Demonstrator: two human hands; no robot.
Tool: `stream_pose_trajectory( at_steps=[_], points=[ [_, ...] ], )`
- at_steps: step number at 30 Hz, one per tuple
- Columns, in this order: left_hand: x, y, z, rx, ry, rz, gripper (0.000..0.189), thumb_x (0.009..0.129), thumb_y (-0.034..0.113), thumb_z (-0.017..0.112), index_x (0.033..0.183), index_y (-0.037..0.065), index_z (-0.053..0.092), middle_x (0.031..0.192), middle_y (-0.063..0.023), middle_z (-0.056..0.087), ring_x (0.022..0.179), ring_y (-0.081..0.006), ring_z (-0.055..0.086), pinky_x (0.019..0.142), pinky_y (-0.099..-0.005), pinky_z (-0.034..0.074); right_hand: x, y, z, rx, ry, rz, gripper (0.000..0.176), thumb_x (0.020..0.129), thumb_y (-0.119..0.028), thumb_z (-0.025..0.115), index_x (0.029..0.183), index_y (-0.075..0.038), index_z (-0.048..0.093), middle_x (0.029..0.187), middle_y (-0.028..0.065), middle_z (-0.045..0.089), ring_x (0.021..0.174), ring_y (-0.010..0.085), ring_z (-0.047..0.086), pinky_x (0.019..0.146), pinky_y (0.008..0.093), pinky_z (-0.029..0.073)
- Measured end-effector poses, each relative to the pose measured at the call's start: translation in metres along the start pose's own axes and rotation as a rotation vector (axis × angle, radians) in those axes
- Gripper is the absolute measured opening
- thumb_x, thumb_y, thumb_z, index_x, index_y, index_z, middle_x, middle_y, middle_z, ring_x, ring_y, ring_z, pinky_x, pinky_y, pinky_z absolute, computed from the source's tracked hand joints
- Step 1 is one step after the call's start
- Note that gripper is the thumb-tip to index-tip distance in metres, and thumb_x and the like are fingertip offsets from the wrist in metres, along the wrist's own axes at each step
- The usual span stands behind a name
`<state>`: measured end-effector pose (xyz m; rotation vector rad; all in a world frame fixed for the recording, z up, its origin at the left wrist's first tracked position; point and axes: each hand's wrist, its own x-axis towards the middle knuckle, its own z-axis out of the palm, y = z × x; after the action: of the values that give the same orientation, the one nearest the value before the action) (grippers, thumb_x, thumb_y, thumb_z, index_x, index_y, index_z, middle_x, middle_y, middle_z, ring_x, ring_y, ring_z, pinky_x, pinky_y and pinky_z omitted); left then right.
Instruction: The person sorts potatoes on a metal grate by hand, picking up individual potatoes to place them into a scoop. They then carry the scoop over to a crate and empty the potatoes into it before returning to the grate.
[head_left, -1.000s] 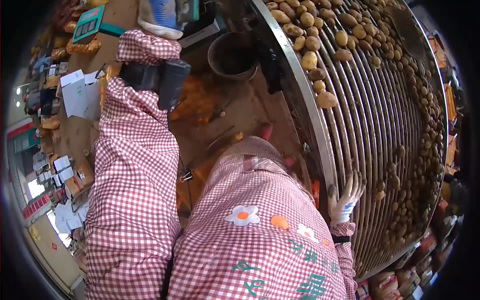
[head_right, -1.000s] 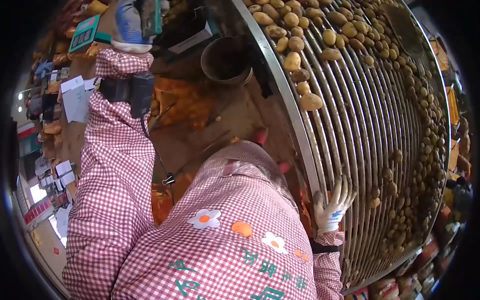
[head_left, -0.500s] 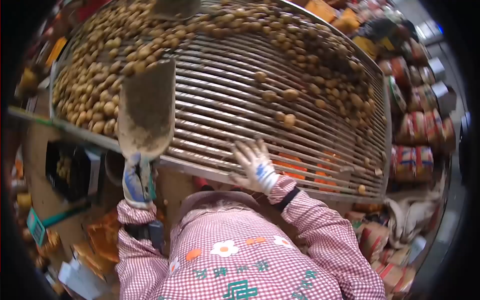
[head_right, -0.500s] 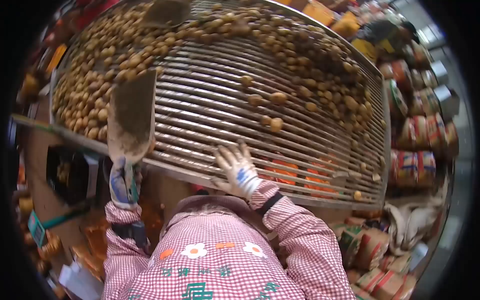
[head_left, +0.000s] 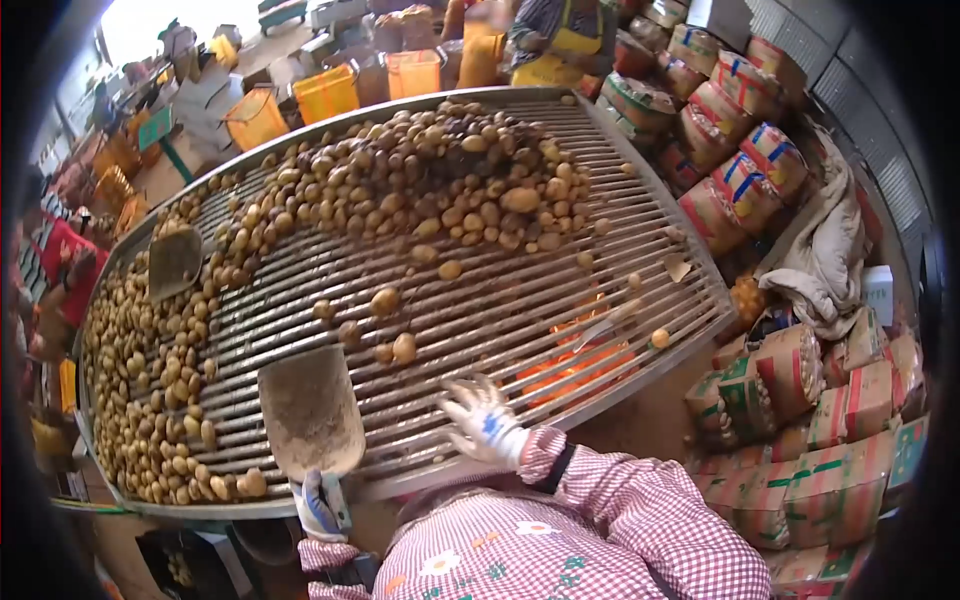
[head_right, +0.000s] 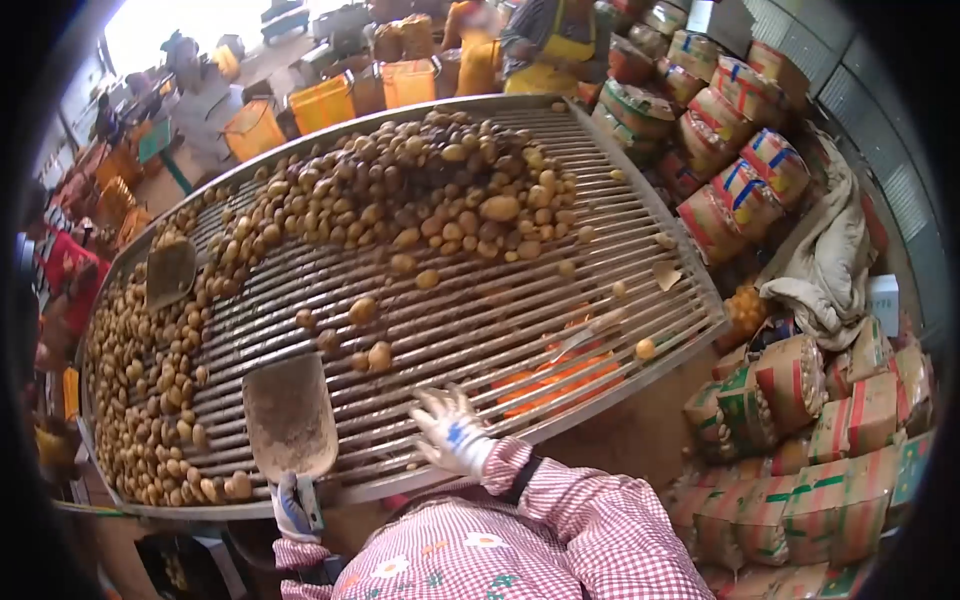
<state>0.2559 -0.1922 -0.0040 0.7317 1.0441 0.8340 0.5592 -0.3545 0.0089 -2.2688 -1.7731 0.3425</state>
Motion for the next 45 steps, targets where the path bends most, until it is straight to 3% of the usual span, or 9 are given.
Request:
stream_pose_trajectory(
  at_steps=[6, 8, 10, 16, 19, 24, 29, 39, 45],
  points=[
    [0.004, 0.001, 0.008, 0.124, -0.027, 0.046, 0.061, 0.097, 0.019, 0.058, 0.152, 0.005, 0.036, 0.134, -0.0157, 0.056, 0.105, -0.0221, 0.062, 0.087, -0.0310, 0.054, -0.044, 0.076, -0.013, 0.015, 0.060, 0.241, 0.054, 0.094, -0.038, 0.061, 0.137, -0.007, 0.054, 0.151, 0.0244, 0.043, 0.142, 0.0425, 0.039, 0.120, 0.0595, 0.021],
    [0.016, -0.016, -0.007, 0.589, -0.121, 0.447, 0.058, 0.098, 0.019, 0.056, 0.152, 0.007, 0.037, 0.133, -0.0145, 0.057, 0.101, -0.0199, 0.062, 0.083, -0.0291, 0.054, -0.052, 0.087, -0.004, 0.024, 0.052, 0.275, 0.054, 0.094, -0.038, 0.062, 0.137, -0.006, 0.055, 0.151, 0.0244, 0.043, 0.142, 0.0417, 0.039, 0.120, 0.0596, 0.023],
    [0.011, -0.006, -0.001, 0.142, -0.060, 0.046, 0.050, 0.100, 0.022, 0.054, 0.147, 0.007, 0.045, 0.131, -0.0093, 0.059, 0.111, -0.0201, 0.060, 0.094, -0.0314, 0.050, -0.054, 0.085, -0.005, 0.003, 0.028, 0.297, 0.055, 0.094, -0.041, 0.060, 0.138, -0.006, 0.056, 0.153, 0.0219, 0.043, 0.142, 0.0395, 0.040, 0.120, 0.0586, 0.024],
    [0.013, -0.006, 0.007, 0.149, -0.122, 0.038, 0.053, 0.097, 0.019, 0.053, 0.148, 0.005, 0.043, 0.135, -0.0103, 0.058, 0.113, -0.0221, 0.060, 0.099, -0.0342, 0.050, -0.041, 0.081, -0.005, -0.088, -0.015, 0.317, 0.055, 0.099, -0.044, 0.053, 0.140, -0.008, 0.056, 0.156, 0.0169, 0.042, 0.145, 0.0361, 0.036, 0.122, 0.0551, 0.021],
    [0.023, -0.011, 0.012, 0.062, -0.072, -0.043, 0.057, 0.091, 0.009, 0.059, 0.146, 0.008, 0.046, 0.118, -0.0062, 0.063, 0.089, -0.0158, 0.062, 0.078, -0.0292, 0.055, -0.042, 0.082, -0.004, -0.130, -0.008, 0.327, 0.054, 0.100, -0.044, 0.052, 0.142, -0.009, 0.055, 0.154, 0.0161, 0.044, 0.143, 0.0364, 0.040, 0.122, 0.0540, 0.021],
    [0.038, -0.015, 0.026, 0.008, -0.008, -0.247, 0.011, 0.100, 0.018, 0.062, 0.107, 0.009, 0.061, 0.077, -0.0024, 0.062, 0.056, -0.0148, 0.057, 0.046, -0.0272, 0.048, -0.040, 0.080, -0.005, -0.110, -0.051, 0.363, 0.054, 0.100, -0.043, 0.051, 0.142, -0.010, 0.055, 0.151, 0.0173, 0.047, 0.142, 0.0380, 0.040, 0.122, 0.0546, 0.023],
    [0.052, -0.021, 0.012, -0.020, -0.311, -0.158, 0.054, 0.090, 0.007, 0.057, 0.144, 0.010, 0.047, 0.120, -0.0063, 0.063, 0.089, -0.0151, 0.063, 0.076, -0.0259, 0.054, -0.042, 0.082, 0.000, -0.083, 0.044, 0.370, 0.051, 0.097, -0.041, 0.055, 0.134, -0.007, 0.059, 0.148, 0.0200, 0.050, 0.139, 0.0382, 0.044, 0.119, 0.0550, 0.027],
    [0.032, 0.001, 0.055, 0.028, -0.105, -0.163, 0.043, 0.093, 0.010, 0.057, 0.136, 0.010, 0.049, 0.090, -0.0020, 0.059, 0.064, -0.0113, 0.056, 0.055, -0.0242, 0.050, -0.047, 0.085, 0.005, 0.034, 0.167, 0.381, 0.045, 0.096, -0.036, 0.059, 0.128, -0.006, 0.063, 0.140, 0.0194, 0.056, 0.130, 0.0383, 0.052, 0.114, 0.0520, 0.036],
    [0.010, -0.004, 0.116, 0.072, -0.231, -0.116, 0.047, 0.093, 0.011, 0.057, 0.139, 0.007, 0.048, 0.101, -0.0037, 0.060, 0.074, -0.0104, 0.057, 0.064, -0.0233, 0.050, -0.043, 0.111, -0.005, 0.439, 0.242, 0.288, 0.045, 0.094, -0.032, 0.063, 0.131, -0.006, 0.062, 0.142, 0.0214, 0.055, 0.127, 0.0415, 0.054, 0.109, 0.0524, 0.041]
  ],
)
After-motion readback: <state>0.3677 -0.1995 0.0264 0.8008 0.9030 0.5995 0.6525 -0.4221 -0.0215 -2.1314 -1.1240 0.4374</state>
